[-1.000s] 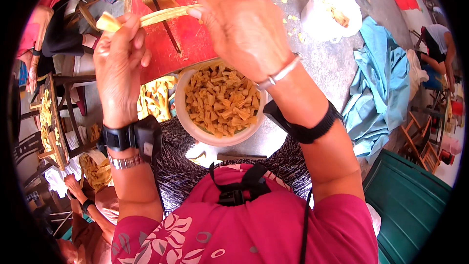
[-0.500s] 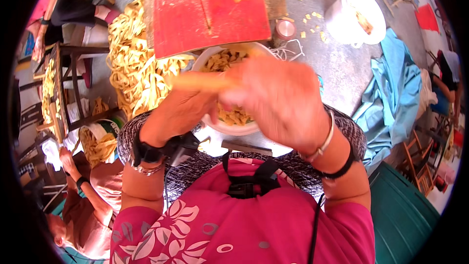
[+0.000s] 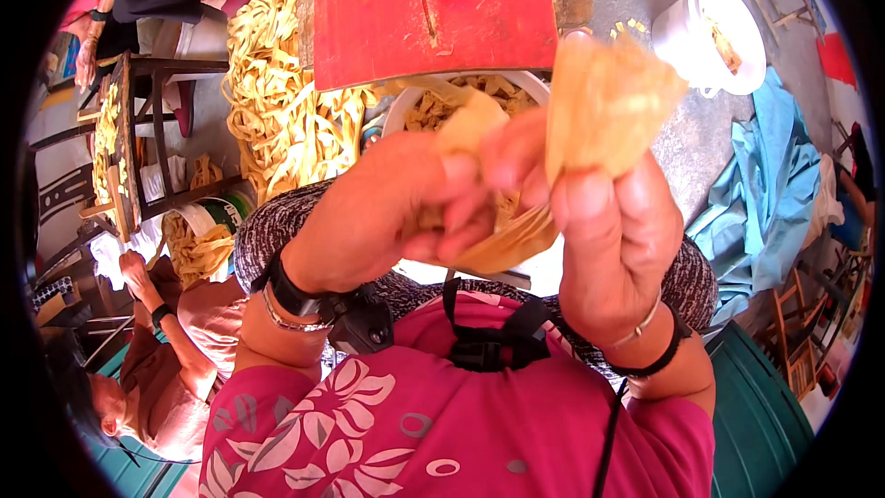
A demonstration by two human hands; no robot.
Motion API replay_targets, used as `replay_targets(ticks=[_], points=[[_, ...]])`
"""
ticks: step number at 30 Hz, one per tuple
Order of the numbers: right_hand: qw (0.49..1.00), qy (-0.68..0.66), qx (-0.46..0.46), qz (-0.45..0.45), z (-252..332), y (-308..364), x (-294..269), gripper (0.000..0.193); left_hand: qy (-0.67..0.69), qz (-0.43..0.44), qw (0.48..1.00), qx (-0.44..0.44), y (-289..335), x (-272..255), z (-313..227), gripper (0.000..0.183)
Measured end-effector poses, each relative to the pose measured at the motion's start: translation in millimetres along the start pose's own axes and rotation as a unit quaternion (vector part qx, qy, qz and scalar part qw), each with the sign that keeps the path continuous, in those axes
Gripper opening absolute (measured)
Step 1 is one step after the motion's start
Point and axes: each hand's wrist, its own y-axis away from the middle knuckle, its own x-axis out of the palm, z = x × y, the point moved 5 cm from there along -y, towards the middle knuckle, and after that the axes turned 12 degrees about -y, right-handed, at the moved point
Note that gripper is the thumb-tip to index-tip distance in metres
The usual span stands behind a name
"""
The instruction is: The person manipulates thin strips of plant material by hand, twisting and knotting them into small bundles and dropping the finished bundles into a plastic bucket.
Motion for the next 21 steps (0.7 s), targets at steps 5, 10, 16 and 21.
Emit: replay_targets(ticks=[5, 10, 16, 21], points=[[0.996, 0.085, -0.007, 0.0, -10.2, -4.6, 1.2, 0.025, 0.028, 0.076, 0.997, 0.006, 9.0, 9.6, -6.0, 0.023], [0.991, 0.131, -0.004, -0.041, -15.6, -12.7, 4.5, 0.024, -0.289, -0.088, 0.933, 0.197, 17.3, -11.0, -26.7, 0.006], [0.981, 0.126, 0.15, -0.001, -17.4, -12.6, -0.5, 0.027, -0.461, -0.317, 0.688, 0.463, 27.1, -2.1, -26.3, 0.018], [0.967, 0.196, 0.145, 0.069, -19.0, -15.8, -5.0, 0.031, -0.476, -0.266, 0.752, 0.37, 27.5, -6.0, -28.9, 0.02]])
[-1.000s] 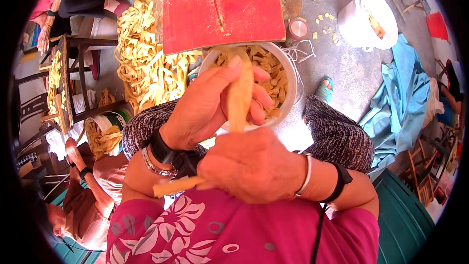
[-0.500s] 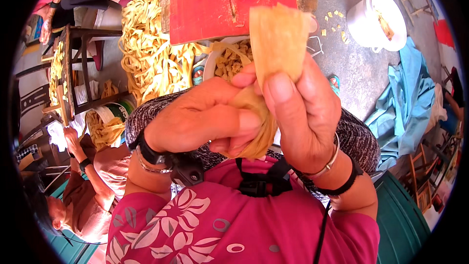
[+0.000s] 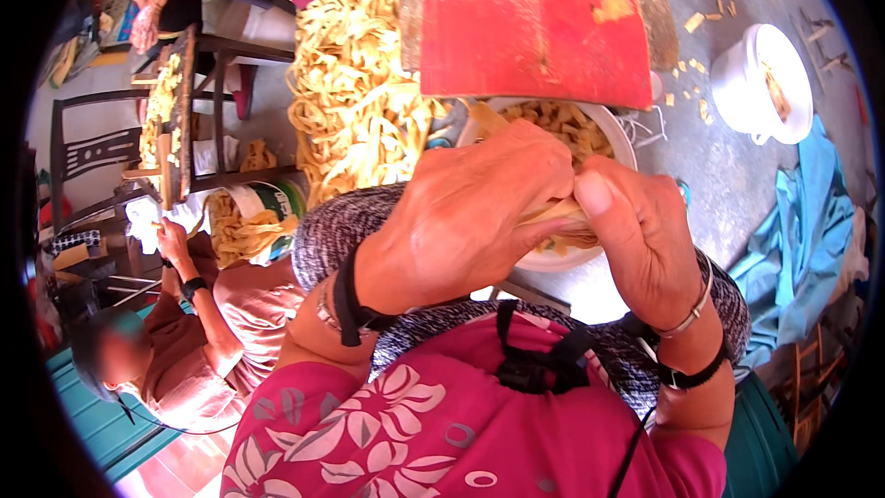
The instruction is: The person manipulates thin strips of plant material by hand, twisting and knotting them into small bundles and dropping the finished bundles into a plastic bucket.
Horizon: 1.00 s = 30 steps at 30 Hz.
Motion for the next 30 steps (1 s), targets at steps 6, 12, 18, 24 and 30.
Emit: replay_targets(ticks=[6, 12, 18, 24, 30], points=[[0.967, 0.137, -0.213, 0.005, 16.2, 5.3, 3.5, 0.029, 0.376, 0.071, 0.893, -0.239, 6.3, 11.8, 16.2, 0.02], [0.951, 0.152, -0.268, -0.011, 22.2, 11.8, 1.3, 0.029, 0.554, 0.105, 0.787, -0.252, 0.6, 10.4, 5.9, 0.029], [0.978, 0.117, -0.175, 0.0, 14.8, 12.4, -8.7, 0.036, 0.584, 0.163, 0.77, -0.2, -1.9, 7.5, 1.6, 0.037], [0.998, -0.01, -0.068, 0.007, 3.8, 12.8, -7.8, 0.034, 0.202, 0.104, 0.97, -0.082, -6.6, 1.7, 1.7, 0.048], [0.997, -0.03, -0.032, 0.06, -3.0, 9.1, -0.6, 0.033, 0.171, 0.068, 0.975, -0.121, 1.6, 11.9, 12.9, 0.046]])
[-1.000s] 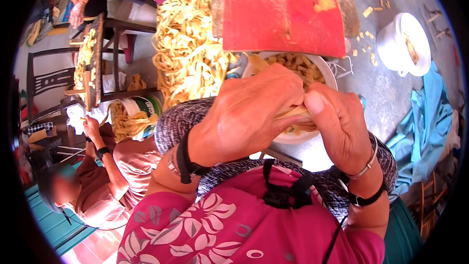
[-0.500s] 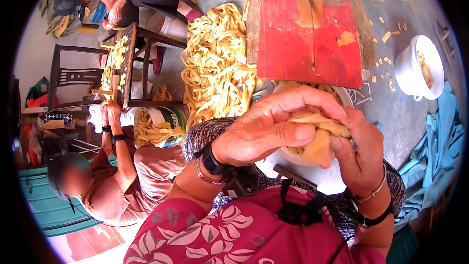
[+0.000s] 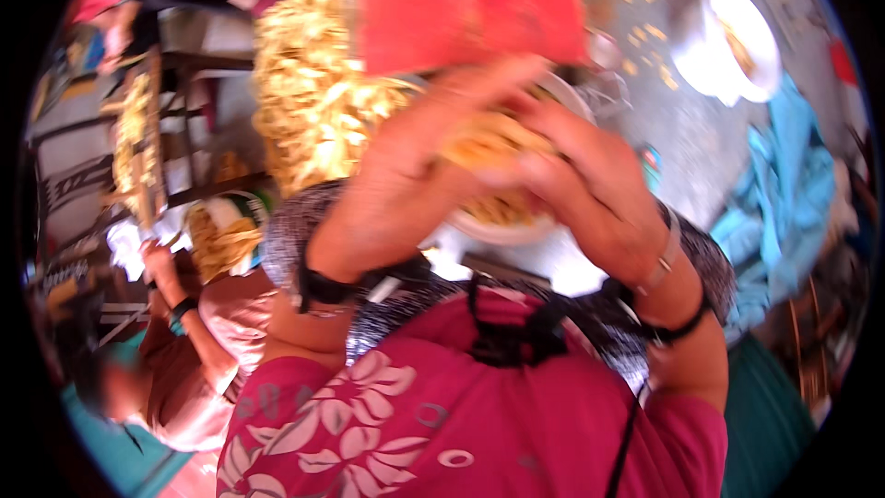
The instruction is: The person manipulates thin strips of plant material by hand, twisting and knotting them into small bundles and dropping the finished bundles into a plastic bucket.
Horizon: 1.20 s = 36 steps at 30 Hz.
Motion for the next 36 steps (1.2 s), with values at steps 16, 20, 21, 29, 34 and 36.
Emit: replay_targets(ticks=[16, 20, 21, 29, 34, 36], points=[[0.964, -0.23, -0.089, -0.099, -11.1, -4.2, -6.9, 0.032, 0.427, 0.047, 0.878, -0.212, -0.3, 18.9, 4.3, 0.059], [0.986, 0.097, -0.114, -0.078, -5.6, 5.2, -26.6, 0.017, 0.478, 0.033, 0.863, -0.158, -3.6, 4.9, 8.0, 0.057], [0.983, 0.07, -0.113, -0.13, -5.2, 7.8, -30.1, 0.021, 0.486, -0.013, 0.854, -0.186, -3.8, 4.4, 5.4, 0.053], [0.998, 0.053, -0.015, -0.041, -23.1, 9.4, -36.6, 0.023, 0.503, -0.048, 0.854, -0.124, -5.6, -16.5, 16.4, 0.051], [0.993, -0.075, 0.078, 0.049, -20.6, 2.6, -7.0, 0.03, 0.406, -0.026, 0.897, -0.173, -3.1, 3.3, 13.2, 0.058], [0.984, -0.127, 0.1, 0.081, -22.3, 3.2, 0.6, 0.033, 0.381, -0.016, 0.904, -0.192, -1.4, 4.1, 16.3, 0.06]])
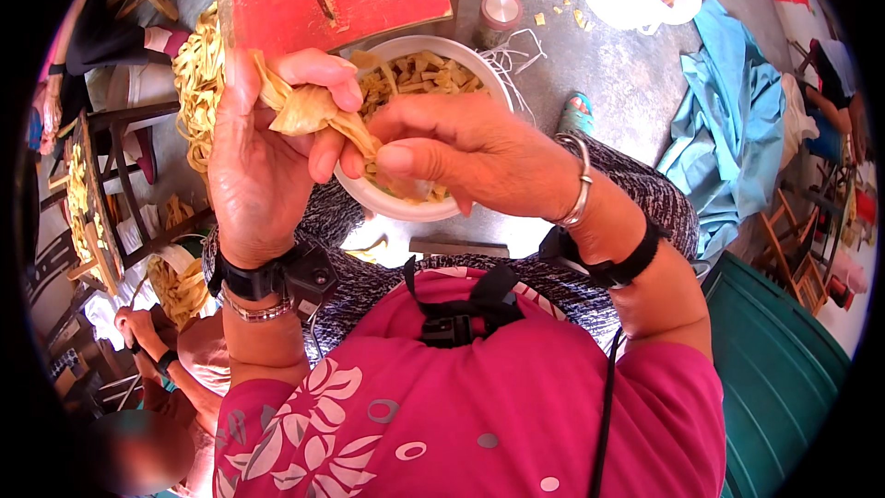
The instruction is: The person manipulates thin strips of plant material by hand, twisting and knotting them into small bundles and dropping the finished bundles into a plastic bucket.
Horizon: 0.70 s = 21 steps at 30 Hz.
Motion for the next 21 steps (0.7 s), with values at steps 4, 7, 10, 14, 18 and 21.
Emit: replay_targets(ticks=[4, 7, 10, 14, 18, 21], points=[[0.998, -0.053, -0.023, 0.015, -11.1, -3.6, 6.3, 0.035, -0.009, 0.002, 1.0, -0.004, -2.3, 0.0, 3.0, 0.061], [0.995, -0.091, -0.022, 0.016, -15.8, -2.8, 7.9, 0.034, -0.063, -0.025, 0.998, 0.001, -0.8, 5.1, 3.1, 0.057], [0.996, -0.093, -0.009, 0.011, -12.3, -1.5, 8.2, 0.031, -0.152, -0.025, 0.988, 0.018, -1.6, 3.5, 4.0, 0.045], [0.997, -0.082, -0.012, 0.002, -12.0, 2.4, 5.1, 0.031, -0.23, 0.004, 0.973, -0.026, -3.3, -1.3, 4.5, 0.031], [0.998, -0.058, -0.01, -0.002, -4.0, 3.8, 7.3, 0.031, -0.187, 0.005, 0.98, -0.07, -1.6, 3.8, 2.5, 0.022], [0.999, -0.031, -0.001, -0.005, -4.3, 4.2, 6.5, 0.031, -0.191, 0.024, 0.978, -0.076, -2.8, 9.4, 1.7, 0.018]])
